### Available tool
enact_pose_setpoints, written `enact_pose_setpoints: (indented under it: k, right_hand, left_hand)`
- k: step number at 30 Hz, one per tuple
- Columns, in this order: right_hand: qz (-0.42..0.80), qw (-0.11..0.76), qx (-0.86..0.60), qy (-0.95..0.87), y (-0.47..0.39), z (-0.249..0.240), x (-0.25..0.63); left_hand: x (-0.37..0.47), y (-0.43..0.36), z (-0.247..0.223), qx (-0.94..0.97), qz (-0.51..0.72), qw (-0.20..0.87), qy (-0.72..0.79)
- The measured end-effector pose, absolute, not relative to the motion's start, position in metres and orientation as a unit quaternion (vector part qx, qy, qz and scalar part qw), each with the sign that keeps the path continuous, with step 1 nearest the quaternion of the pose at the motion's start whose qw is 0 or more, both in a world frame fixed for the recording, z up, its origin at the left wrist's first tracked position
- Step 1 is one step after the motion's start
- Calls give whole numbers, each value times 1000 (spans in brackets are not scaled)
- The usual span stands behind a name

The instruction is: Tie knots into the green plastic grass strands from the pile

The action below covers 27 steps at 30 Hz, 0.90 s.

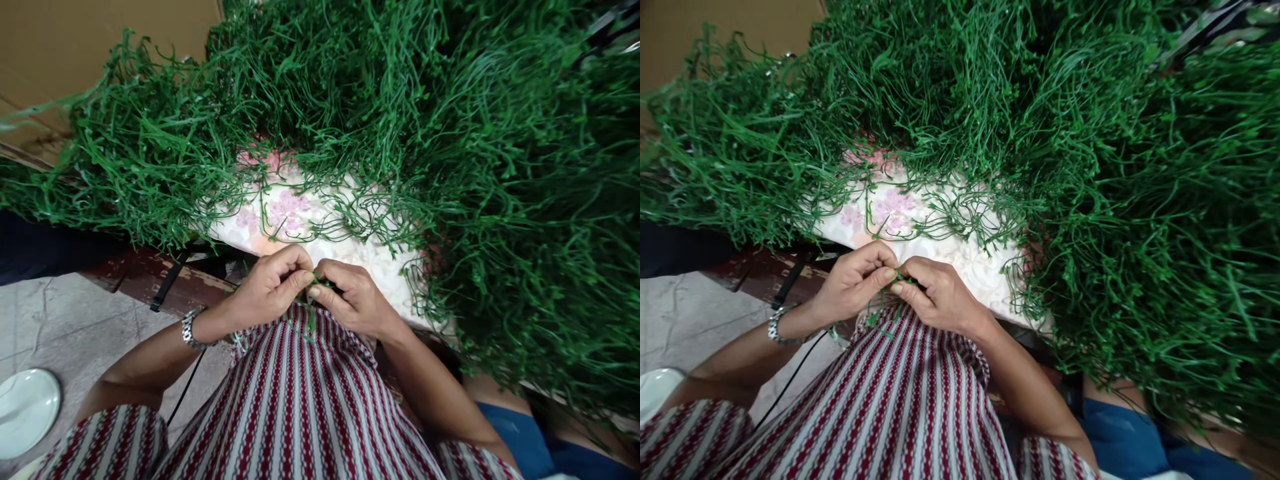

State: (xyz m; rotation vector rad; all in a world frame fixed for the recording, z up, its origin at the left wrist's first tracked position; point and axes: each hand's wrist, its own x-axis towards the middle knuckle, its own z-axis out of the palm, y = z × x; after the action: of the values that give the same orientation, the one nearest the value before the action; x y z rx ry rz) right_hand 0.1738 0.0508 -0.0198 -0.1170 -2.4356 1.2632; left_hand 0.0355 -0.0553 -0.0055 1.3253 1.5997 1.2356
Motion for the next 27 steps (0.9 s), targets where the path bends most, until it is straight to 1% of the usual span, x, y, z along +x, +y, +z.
enact_pose_setpoints:
  k: [4,7,10,12,14,16,18,20,23,25,27]
  right_hand:
    - [395,205,-26,-895,50,-20,177]
    - [348,166,-3,-923,52,-16,180]
    - [331,113,15,-937,52,-12,182]
    - [359,91,56,-927,50,-11,181]
    - [412,70,116,-901,48,-11,181]
    - [466,36,167,-868,47,-8,182]
    - [508,8,190,-840,51,-4,188]
    - [545,16,166,-821,60,2,197]
    - [565,83,61,-819,73,4,202]
    - [584,120,-10,-803,74,-1,196]
    - [635,150,-79,-754,67,-10,185]
  left_hand:
    - [25,-54,1,543,384,420,617]
    - [15,-51,3,592,292,458,596]
    - [12,-49,1,654,251,472,536]
    - [14,-51,2,696,251,446,504]
    - [16,-57,6,740,243,422,465]
    - [13,-64,13,776,214,417,422]
    - [3,-70,21,785,194,421,411]
    - [-9,-73,25,746,228,421,464]
    - [-18,-70,25,612,343,383,601]
    - [-13,-63,19,562,386,361,636]
    - [-3,-54,12,540,426,350,636]
